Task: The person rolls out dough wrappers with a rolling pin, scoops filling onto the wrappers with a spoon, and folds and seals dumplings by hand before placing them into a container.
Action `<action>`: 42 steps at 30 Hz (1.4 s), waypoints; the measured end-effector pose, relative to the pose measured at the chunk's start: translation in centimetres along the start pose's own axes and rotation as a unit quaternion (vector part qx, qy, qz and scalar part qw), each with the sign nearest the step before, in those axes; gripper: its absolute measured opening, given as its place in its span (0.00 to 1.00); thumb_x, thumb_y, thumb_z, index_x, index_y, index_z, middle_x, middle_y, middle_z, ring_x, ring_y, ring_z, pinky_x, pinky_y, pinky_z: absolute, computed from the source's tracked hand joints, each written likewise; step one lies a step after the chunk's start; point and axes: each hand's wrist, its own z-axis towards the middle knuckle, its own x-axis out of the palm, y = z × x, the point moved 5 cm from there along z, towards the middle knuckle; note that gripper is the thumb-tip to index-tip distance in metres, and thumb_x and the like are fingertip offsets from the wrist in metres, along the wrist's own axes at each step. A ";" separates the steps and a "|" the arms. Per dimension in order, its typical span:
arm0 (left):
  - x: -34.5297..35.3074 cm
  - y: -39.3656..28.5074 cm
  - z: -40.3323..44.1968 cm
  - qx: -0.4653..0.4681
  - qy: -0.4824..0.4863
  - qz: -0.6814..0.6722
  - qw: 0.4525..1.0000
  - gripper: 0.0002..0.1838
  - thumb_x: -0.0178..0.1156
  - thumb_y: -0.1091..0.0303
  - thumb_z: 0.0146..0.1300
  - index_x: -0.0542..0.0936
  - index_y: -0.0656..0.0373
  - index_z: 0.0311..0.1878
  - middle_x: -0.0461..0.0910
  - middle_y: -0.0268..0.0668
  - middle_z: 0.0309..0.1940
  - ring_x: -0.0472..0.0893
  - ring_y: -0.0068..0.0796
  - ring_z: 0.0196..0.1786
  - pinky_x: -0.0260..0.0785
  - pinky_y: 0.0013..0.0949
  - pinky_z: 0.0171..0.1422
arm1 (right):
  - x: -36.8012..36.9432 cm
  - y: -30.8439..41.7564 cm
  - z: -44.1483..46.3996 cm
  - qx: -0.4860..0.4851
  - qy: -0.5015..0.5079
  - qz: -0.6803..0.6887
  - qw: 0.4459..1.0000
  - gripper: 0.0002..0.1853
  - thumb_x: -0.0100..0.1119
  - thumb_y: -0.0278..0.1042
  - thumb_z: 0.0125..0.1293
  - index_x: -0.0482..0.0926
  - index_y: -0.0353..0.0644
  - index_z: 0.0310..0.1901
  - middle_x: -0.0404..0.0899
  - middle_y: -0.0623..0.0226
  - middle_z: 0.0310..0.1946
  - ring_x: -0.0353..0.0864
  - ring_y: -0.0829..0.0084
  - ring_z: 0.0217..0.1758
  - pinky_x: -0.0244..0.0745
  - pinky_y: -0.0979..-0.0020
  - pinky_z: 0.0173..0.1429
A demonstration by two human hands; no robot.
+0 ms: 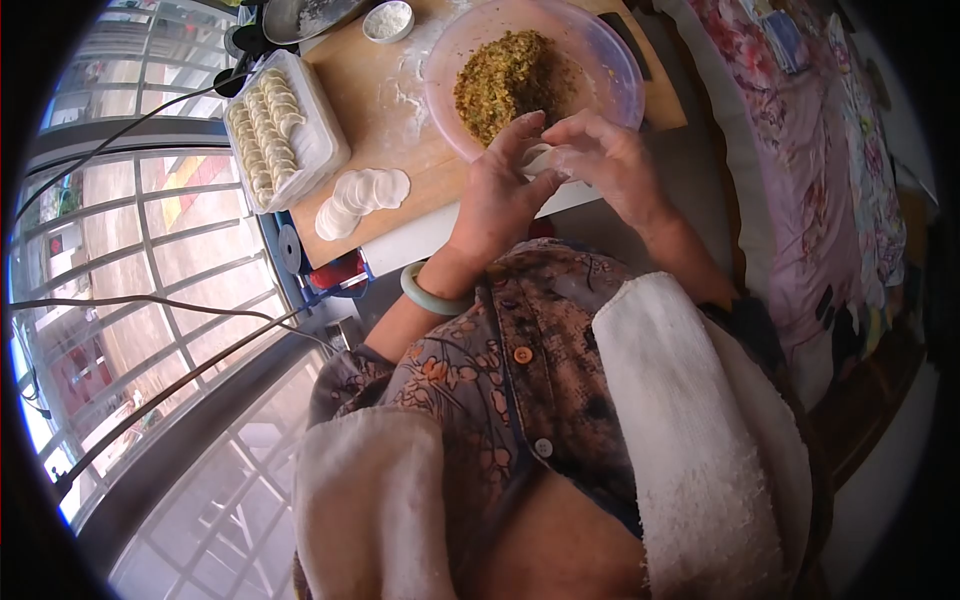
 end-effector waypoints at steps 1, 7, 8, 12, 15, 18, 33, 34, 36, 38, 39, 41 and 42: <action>-0.1 0.0 0.0 -0.002 0.003 0.019 1.000 0.32 0.66 0.76 0.60 0.66 0.62 0.67 0.80 0.40 0.50 0.79 0.22 0.49 0.73 0.25 0.53 | 0.1 0.2 0.1 -0.001 0.007 -0.018 1.000 0.06 0.63 0.26 0.61 0.82 0.36 0.39 0.82 0.69 0.34 0.78 0.82 0.37 0.75 0.78 0.44; 0.0 0.0 0.2 -0.022 0.012 0.056 0.998 0.33 0.66 0.77 0.60 0.65 0.65 0.67 0.80 0.40 0.50 0.80 0.23 0.47 0.73 0.25 0.52 | -0.1 -1.3 0.4 0.041 0.034 0.012 0.999 0.07 0.63 0.27 0.62 0.82 0.34 0.39 0.82 0.68 0.32 0.78 0.82 0.36 0.75 0.79 0.43; -0.1 0.2 0.3 -0.015 0.010 0.035 0.999 0.32 0.66 0.77 0.60 0.65 0.65 0.67 0.80 0.40 0.49 0.80 0.23 0.47 0.73 0.25 0.53 | -0.2 -1.4 0.3 0.059 0.028 0.042 0.997 0.07 0.63 0.27 0.62 0.82 0.34 0.40 0.82 0.68 0.33 0.79 0.82 0.36 0.75 0.79 0.42; -0.4 0.7 0.3 -0.069 0.024 -0.102 0.992 0.31 0.65 0.78 0.61 0.65 0.68 0.66 0.79 0.42 0.49 0.80 0.24 0.45 0.74 0.27 0.53 | -0.3 -1.3 0.4 0.095 0.007 0.085 0.992 0.08 0.63 0.28 0.63 0.82 0.34 0.40 0.82 0.67 0.34 0.79 0.81 0.37 0.76 0.78 0.43; -0.6 1.3 0.5 -0.043 -0.005 -0.083 0.996 0.31 0.65 0.77 0.60 0.64 0.70 0.66 0.80 0.42 0.47 0.80 0.24 0.43 0.74 0.27 0.51 | 0.2 -0.7 0.6 0.045 -0.009 0.060 0.997 0.08 0.63 0.29 0.63 0.82 0.34 0.41 0.82 0.66 0.34 0.79 0.81 0.37 0.76 0.78 0.45; -0.8 1.4 0.7 -0.030 -0.011 -0.023 0.999 0.33 0.67 0.77 0.58 0.64 0.70 0.65 0.81 0.42 0.45 0.80 0.23 0.40 0.74 0.26 0.46 | 0.6 -0.4 0.8 0.020 0.010 0.037 0.999 0.07 0.64 0.28 0.63 0.82 0.35 0.41 0.82 0.66 0.33 0.79 0.82 0.36 0.77 0.78 0.45; -0.9 3.2 0.1 -0.096 0.069 -0.011 0.993 0.13 0.63 0.67 0.66 0.81 0.66 0.48 0.83 0.33 0.36 0.78 0.19 0.36 0.73 0.26 0.42 | 0.9 -1.0 0.8 0.005 -0.008 0.031 0.999 0.07 0.63 0.25 0.63 0.83 0.34 0.42 0.79 0.73 0.35 0.77 0.83 0.38 0.74 0.80 0.43; -0.9 3.6 0.2 -0.084 0.067 -0.011 0.994 0.13 0.63 0.67 0.65 0.81 0.66 0.48 0.83 0.33 0.35 0.78 0.19 0.35 0.72 0.26 0.42 | 1.2 -0.6 0.8 -0.018 -0.011 0.011 1.000 0.08 0.63 0.25 0.63 0.83 0.33 0.43 0.78 0.74 0.35 0.77 0.84 0.39 0.74 0.80 0.43; -1.0 3.4 0.3 -0.083 0.062 0.008 0.995 0.13 0.63 0.67 0.65 0.81 0.66 0.47 0.82 0.32 0.33 0.77 0.18 0.34 0.72 0.26 0.41 | 1.6 -0.6 0.8 -0.021 0.005 0.042 0.999 0.08 0.64 0.25 0.62 0.84 0.34 0.42 0.77 0.75 0.36 0.76 0.83 0.40 0.73 0.80 0.43; -0.9 2.4 0.0 -0.105 0.059 0.047 0.992 0.13 0.63 0.67 0.65 0.81 0.66 0.47 0.82 0.32 0.33 0.77 0.18 0.33 0.72 0.25 0.41 | 1.8 -0.9 0.8 -0.034 0.009 0.039 0.999 0.07 0.64 0.24 0.62 0.84 0.34 0.41 0.76 0.74 0.36 0.76 0.82 0.40 0.73 0.80 0.44; -0.9 2.4 0.0 -0.104 0.057 0.045 0.992 0.13 0.63 0.67 0.65 0.81 0.66 0.47 0.82 0.32 0.33 0.77 0.17 0.33 0.72 0.25 0.41 | 1.7 -1.1 0.8 -0.046 0.005 0.021 0.999 0.07 0.64 0.24 0.61 0.85 0.34 0.40 0.76 0.73 0.36 0.76 0.82 0.40 0.73 0.79 0.44; -0.9 2.5 -0.1 -0.101 0.053 0.042 0.993 0.13 0.63 0.66 0.65 0.81 0.67 0.47 0.82 0.31 0.32 0.77 0.17 0.33 0.72 0.25 0.41 | 1.7 -1.3 0.7 -0.051 -0.001 0.015 0.999 0.06 0.64 0.24 0.60 0.85 0.34 0.39 0.77 0.72 0.36 0.76 0.81 0.39 0.73 0.78 0.44; -0.9 2.6 -0.1 -0.105 0.057 0.043 0.992 0.13 0.63 0.67 0.65 0.81 0.66 0.47 0.83 0.31 0.33 0.77 0.17 0.33 0.72 0.25 0.41 | 1.8 -1.4 0.6 -0.042 -0.003 0.027 0.999 0.06 0.64 0.23 0.60 0.85 0.34 0.38 0.77 0.72 0.37 0.77 0.81 0.39 0.74 0.78 0.44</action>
